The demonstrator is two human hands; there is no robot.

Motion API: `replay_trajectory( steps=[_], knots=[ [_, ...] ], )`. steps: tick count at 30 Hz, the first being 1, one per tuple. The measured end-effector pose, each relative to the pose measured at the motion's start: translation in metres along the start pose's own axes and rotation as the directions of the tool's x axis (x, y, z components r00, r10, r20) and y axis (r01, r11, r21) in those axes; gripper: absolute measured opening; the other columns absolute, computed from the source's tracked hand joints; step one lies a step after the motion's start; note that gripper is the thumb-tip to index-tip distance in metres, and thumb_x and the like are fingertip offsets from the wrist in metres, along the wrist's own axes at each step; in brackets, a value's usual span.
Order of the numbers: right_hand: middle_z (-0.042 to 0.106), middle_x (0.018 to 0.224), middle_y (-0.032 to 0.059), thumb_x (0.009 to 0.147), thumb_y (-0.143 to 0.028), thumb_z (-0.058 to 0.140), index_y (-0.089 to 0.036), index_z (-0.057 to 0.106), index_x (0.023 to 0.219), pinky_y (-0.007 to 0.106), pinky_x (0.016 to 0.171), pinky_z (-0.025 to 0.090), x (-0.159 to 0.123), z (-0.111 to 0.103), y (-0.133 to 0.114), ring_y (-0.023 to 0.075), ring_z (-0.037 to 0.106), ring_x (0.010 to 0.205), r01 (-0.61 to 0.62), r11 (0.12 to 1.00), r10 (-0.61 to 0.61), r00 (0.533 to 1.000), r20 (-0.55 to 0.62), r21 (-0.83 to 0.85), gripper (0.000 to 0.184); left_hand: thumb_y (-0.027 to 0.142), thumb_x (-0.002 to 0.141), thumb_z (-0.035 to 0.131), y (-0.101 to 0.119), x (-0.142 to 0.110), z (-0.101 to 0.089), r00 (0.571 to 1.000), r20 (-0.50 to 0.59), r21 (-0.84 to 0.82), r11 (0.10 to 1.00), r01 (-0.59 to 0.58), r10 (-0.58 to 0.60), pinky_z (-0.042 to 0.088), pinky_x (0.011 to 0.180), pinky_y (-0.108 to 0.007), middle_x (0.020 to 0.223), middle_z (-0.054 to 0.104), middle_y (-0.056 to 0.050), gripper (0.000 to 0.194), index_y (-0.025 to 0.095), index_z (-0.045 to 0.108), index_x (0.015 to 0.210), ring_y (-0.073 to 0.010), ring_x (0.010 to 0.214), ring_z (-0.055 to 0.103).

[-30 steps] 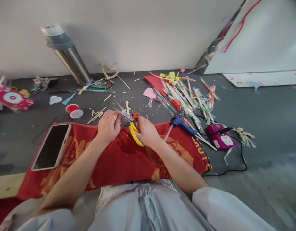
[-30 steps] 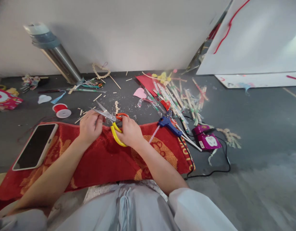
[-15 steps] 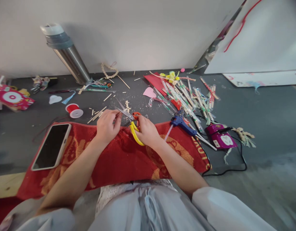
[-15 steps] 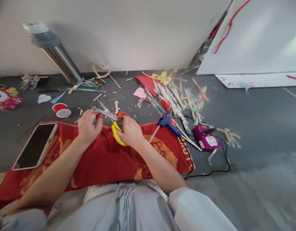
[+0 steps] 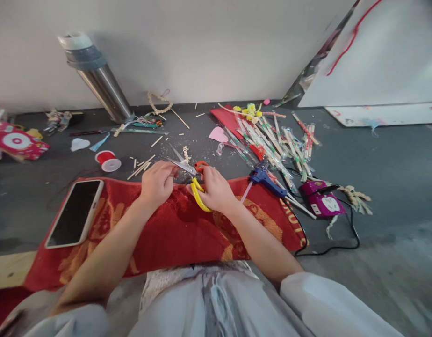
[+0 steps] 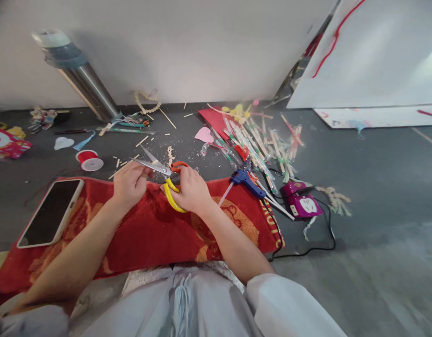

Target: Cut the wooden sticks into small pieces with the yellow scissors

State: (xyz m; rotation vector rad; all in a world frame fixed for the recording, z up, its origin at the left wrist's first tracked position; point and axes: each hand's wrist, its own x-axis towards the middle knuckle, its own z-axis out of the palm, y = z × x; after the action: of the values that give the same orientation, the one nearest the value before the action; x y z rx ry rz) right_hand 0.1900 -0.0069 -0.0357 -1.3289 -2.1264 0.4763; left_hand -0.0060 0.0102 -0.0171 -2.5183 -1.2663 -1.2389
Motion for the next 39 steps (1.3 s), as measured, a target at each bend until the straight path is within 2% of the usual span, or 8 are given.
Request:
replay_trajectory(
  steps=[5,9,14,19,23,27,32,39],
  knots=[
    [0.063,0.106,0.0178,0.088,-0.065,0.043,-0.014,0.049,0.111,0.045,0.089,0.048,0.000,0.000,0.002,0.0293,0.061,0.098,0.044,0.999,-0.043,0.999,-0.025,0.017,0.056,0.023,0.093,0.042,0.006,0.005,-0.004,0.980,0.107,-0.120,0.976,0.183,-0.170,0.042,0.060,-0.023,0.061,0.059,0.000,0.032,0.018,0.054,0.064,-0.0122,0.060,0.056],
    [0.062,0.116,0.0204,0.084,-0.070,0.047,-0.012,0.050,0.115,0.047,0.095,0.047,0.000,-0.003,0.002,0.0324,0.060,0.108,0.053,0.998,-0.052,0.998,-0.028,0.035,0.065,0.034,0.095,0.044,0.005,0.007,-0.002,0.920,0.223,-0.337,0.860,0.384,-0.323,0.040,0.054,-0.022,0.056,0.056,0.001,0.034,0.017,0.058,0.069,-0.0098,0.052,0.050],
    [0.063,0.117,0.0183,0.082,-0.069,0.051,-0.014,0.051,0.115,0.046,0.097,0.046,0.000,-0.006,0.002,0.0322,0.060,0.109,0.054,0.998,-0.052,0.998,-0.043,0.035,0.065,0.043,0.093,0.051,0.004,0.009,-0.002,0.886,0.321,-0.558,0.688,0.463,-0.336,0.044,0.054,-0.025,0.053,0.054,0.001,0.034,0.018,0.059,0.071,-0.0104,0.049,0.051],
    [0.062,0.118,0.0190,0.083,-0.069,0.051,-0.014,0.050,0.114,0.046,0.097,0.046,0.000,-0.004,0.004,0.0318,0.060,0.109,0.054,0.997,-0.052,0.998,-0.036,0.052,0.063,0.044,0.090,0.055,0.006,0.010,-0.002,0.862,0.369,-0.610,0.610,0.507,-0.348,0.046,0.053,-0.024,0.051,0.053,0.002,0.033,0.017,0.060,0.072,-0.0097,0.047,0.051],
    [0.062,0.116,0.0187,0.083,-0.069,0.052,-0.015,0.050,0.115,0.046,0.094,0.047,0.001,-0.003,0.006,0.0303,0.061,0.107,0.041,0.996,-0.040,0.999,-0.012,0.074,0.063,0.049,0.091,0.052,0.008,0.011,-0.002,0.850,0.383,-0.597,0.605,0.527,-0.362,0.047,0.056,-0.023,0.052,0.055,0.002,0.037,0.018,0.057,0.072,-0.0097,0.049,0.053],
    [0.063,0.112,0.0185,0.084,-0.069,0.050,-0.014,0.051,0.113,0.045,0.090,0.048,0.001,-0.003,0.007,0.0297,0.061,0.103,0.022,0.998,-0.021,1.000,-0.006,0.066,0.063,0.050,0.093,0.048,0.011,0.013,-0.004,0.859,0.369,-0.554,0.658,0.510,-0.355,0.046,0.057,-0.022,0.053,0.056,0.001,0.042,0.018,0.052,0.066,-0.0096,0.051,0.054],
    [0.063,0.110,0.0184,0.085,-0.069,0.049,-0.013,0.051,0.115,0.045,0.090,0.049,0.001,-0.004,0.007,0.0301,0.061,0.105,0.023,0.998,-0.023,1.000,-0.003,0.055,0.063,0.040,0.093,0.047,0.015,0.014,-0.004,0.869,0.316,-0.453,0.744,0.492,-0.381,0.044,0.054,-0.020,0.054,0.055,0.001,0.036,0.018,0.053,0.066,-0.0091,0.050,0.052],
    [0.063,0.113,0.0178,0.084,-0.068,0.051,-0.013,0.051,0.116,0.044,0.093,0.048,0.001,-0.004,0.007,0.0294,0.061,0.107,0.015,0.998,-0.016,1.000,0.011,0.053,0.063,0.028,0.091,0.046,0.017,0.014,-0.003,0.881,0.282,-0.428,0.772,0.470,-0.380,0.043,0.051,-0.019,0.053,0.055,0.002,0.028,0.018,0.053,0.066,-0.0090,0.049,0.052]
  ],
)
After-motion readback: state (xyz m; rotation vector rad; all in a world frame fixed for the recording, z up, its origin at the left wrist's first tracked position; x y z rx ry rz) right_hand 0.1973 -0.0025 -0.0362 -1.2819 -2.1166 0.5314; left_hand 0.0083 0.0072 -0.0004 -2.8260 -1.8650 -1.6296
